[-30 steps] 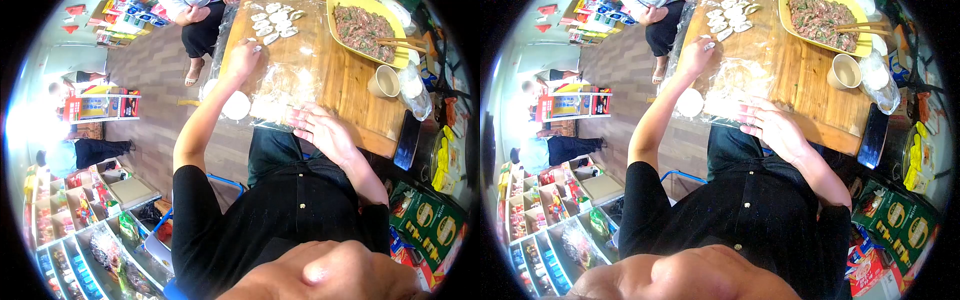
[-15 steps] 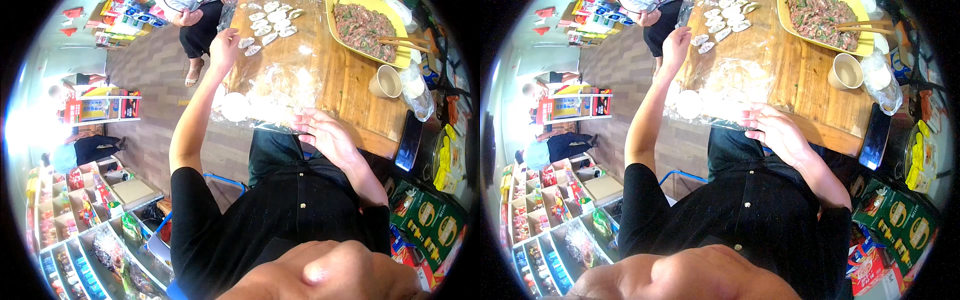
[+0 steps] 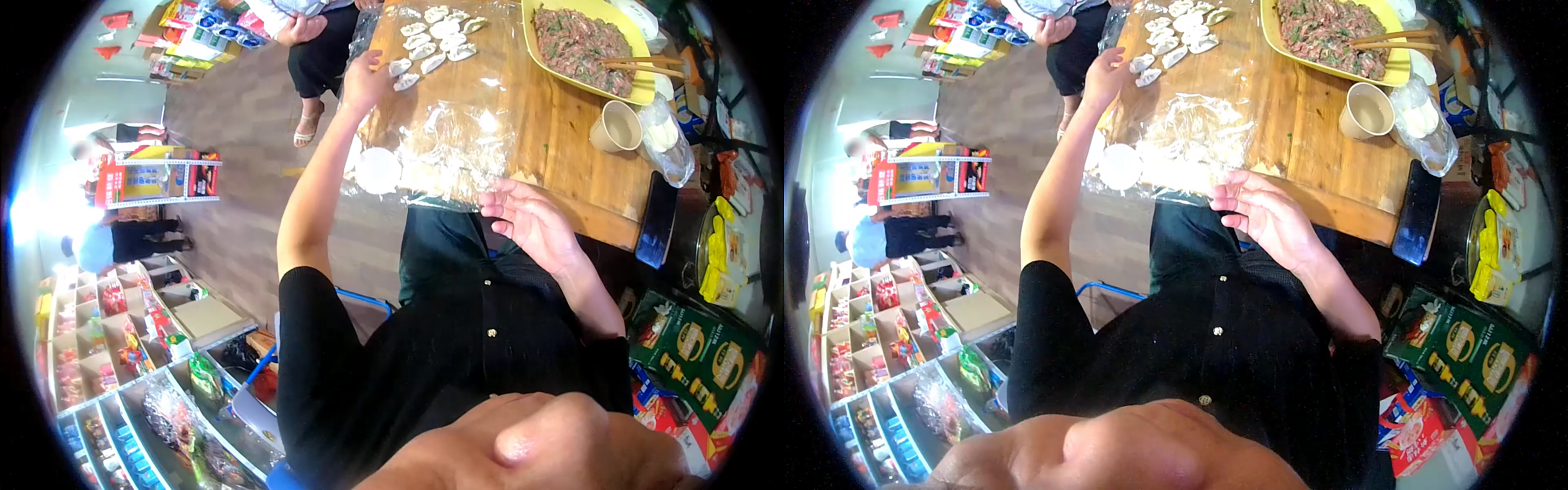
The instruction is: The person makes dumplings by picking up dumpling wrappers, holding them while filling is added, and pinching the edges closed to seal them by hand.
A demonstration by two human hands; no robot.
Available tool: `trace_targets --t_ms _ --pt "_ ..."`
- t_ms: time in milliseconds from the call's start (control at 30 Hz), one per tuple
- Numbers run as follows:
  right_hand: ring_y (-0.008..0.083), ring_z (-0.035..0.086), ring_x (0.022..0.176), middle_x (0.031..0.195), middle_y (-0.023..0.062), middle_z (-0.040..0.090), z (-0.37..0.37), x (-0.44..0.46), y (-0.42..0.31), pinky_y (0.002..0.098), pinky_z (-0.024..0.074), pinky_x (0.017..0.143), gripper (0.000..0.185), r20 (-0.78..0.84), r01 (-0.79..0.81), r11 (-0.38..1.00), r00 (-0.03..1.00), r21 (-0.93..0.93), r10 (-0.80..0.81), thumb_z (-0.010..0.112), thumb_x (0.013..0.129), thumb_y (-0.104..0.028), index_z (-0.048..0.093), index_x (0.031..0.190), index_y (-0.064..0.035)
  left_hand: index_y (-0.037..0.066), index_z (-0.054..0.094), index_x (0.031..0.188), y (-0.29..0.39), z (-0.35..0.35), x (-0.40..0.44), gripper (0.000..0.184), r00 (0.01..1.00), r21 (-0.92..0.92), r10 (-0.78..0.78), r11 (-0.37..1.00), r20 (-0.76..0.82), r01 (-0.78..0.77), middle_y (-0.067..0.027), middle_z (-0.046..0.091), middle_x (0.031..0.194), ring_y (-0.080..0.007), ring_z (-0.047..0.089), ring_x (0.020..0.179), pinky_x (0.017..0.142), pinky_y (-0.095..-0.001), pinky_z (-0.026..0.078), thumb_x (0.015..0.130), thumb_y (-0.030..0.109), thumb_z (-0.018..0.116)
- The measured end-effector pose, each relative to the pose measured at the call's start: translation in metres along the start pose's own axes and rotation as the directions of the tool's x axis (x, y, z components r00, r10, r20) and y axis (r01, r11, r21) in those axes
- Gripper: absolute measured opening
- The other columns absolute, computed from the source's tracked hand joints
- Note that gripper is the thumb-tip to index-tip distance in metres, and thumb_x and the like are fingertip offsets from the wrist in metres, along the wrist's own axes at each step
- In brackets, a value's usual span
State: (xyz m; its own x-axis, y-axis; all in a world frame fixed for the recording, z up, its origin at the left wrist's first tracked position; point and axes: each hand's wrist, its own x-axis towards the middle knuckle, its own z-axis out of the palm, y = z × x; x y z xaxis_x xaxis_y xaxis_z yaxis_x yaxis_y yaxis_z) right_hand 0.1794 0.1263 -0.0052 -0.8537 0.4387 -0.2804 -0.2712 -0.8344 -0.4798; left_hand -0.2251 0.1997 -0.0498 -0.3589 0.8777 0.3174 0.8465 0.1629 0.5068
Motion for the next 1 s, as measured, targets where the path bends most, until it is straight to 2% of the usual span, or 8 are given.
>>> trace_targets --t_ms 133,367,567,667,700,767,800,1000 --pt "0.0220 0.060 0.104 0.114 0.0152 0.061 0.004 -0.014 0.006 0.0327 0.0477 0.087 0.029 0.009 0.004 1.000 1.000 -0.026 -0.004 0.049 0.094 -0.013 0.051 0.122 -0.0023 -0.001 0.062 0.114 0.019 -0.032 -0.046 0.027 0.993 -0.309 -0.053 0.951 -0.107 0.017 -0.0083 0.068 0.098 -0.0122 0.064 0.083 0.074 -0.0247 0.050 0.090 0.011 0.062" --pt "0.0205 0.060 0.098 0.110 0.0143 0.061 0.009 -0.033 0.023 0.0311 0.0473 0.084 0.027 0.048 -0.001 0.998 0.999 -0.069 0.004 0.048 0.095 -0.014 0.052 0.120 -0.0032 -0.001 0.065 0.093 0.053 -0.086 -0.201 0.008 0.937 -0.541 -0.283 0.830 -0.204 0.133 -0.0032 0.064 0.078 -0.0066 0.056 0.071 0.064 -0.0234 0.047 0.089 0.006 0.063" --pt "0.0211 0.062 0.091 0.105 0.0146 0.063 0.032 -0.037 0.049 0.0314 0.0499 0.081 0.025 0.079 -0.062 0.990 0.994 -0.128 0.073 0.047 0.096 -0.010 0.052 0.119 -0.0016 0.000 0.064 0.098 0.053 -0.083 -0.248 0.012 0.924 -0.458 -0.256 0.883 -0.283 0.104 -0.0063 0.063 0.082 -0.0121 0.059 0.069 0.065 -0.0266 0.049 0.088 0.008 0.065" --pt "0.0209 0.063 0.092 0.104 0.0146 0.064 0.037 -0.041 0.069 0.0311 0.0513 0.081 0.025 0.069 -0.102 0.977 0.991 -0.186 0.117 0.048 0.096 -0.009 0.053 0.119 -0.0004 0.002 0.063 0.095 0.042 -0.072 -0.247 0.017 0.945 -0.057 -0.125 0.992 -0.303 0.113 -0.0138 0.064 0.088 -0.0278 0.062 0.079 0.072 -0.0381 0.050 0.084 0.014 0.068" --pt "0.0207 0.063 0.091 0.104 0.0144 0.064 0.038 -0.043 0.074 0.0309 0.0514 0.081 0.025 0.060 -0.114 0.971 0.990 -0.212 0.130 0.048 0.096 -0.009 0.053 0.119 -0.0003 0.002 0.063 0.095 0.042 -0.070 -0.243 0.017 0.943 -0.071 -0.113 0.993 -0.312 0.096 -0.0138 0.064 0.088 -0.0278 0.062 0.079 0.072 -0.0381 0.050 0.084 0.014 0.068" --pt "0.0204 0.063 0.092 0.104 0.0141 0.063 0.035 -0.050 0.080 0.0307 0.0511 0.081 0.025 0.037 -0.130 0.970 0.989 -0.204 0.140 0.048 0.097 -0.010 0.053 0.119 -0.0001 0.003 0.064 0.094 0.044 -0.060 -0.246 0.018 0.937 0.175 0.038 0.984 -0.347 0.025 -0.0122 0.064 0.086 -0.0281 0.063 0.077 0.070 -0.0395 0.049 0.084 0.017 0.069" --pt "0.0202 0.063 0.092 0.104 0.0140 0.063 0.035 -0.053 0.083 0.0307 0.0510 0.082 0.025 0.048 -0.124 0.969 0.989 -0.212 0.137 0.048 0.097 -0.010 0.053 0.120 -0.0001 0.002 0.062 0.095 0.047 -0.059 -0.246 0.028 0.956 0.197 -0.032 0.976 -0.293 0.093 -0.0143 0.063 0.092 -0.0304 0.062 0.088 0.077 -0.0408 0.049 0.080 0.023 0.072" --pt "0.0200 0.062 0.091 0.104 0.0135 0.063 0.029 -0.072 0.089 0.0307 0.0502 0.081 0.025 0.031 -0.068 0.972 0.997 -0.225 0.077 0.048 0.096 -0.008 0.054 0.120 -0.0012 0.001 0.062 0.102 0.049 -0.050 -0.241 0.043 0.951 0.298 -0.079 0.939 -0.299 0.172 -0.0156 0.064 0.095 -0.0310 0.063 0.090 0.078 -0.0399 0.051 0.077 0.033 0.075"
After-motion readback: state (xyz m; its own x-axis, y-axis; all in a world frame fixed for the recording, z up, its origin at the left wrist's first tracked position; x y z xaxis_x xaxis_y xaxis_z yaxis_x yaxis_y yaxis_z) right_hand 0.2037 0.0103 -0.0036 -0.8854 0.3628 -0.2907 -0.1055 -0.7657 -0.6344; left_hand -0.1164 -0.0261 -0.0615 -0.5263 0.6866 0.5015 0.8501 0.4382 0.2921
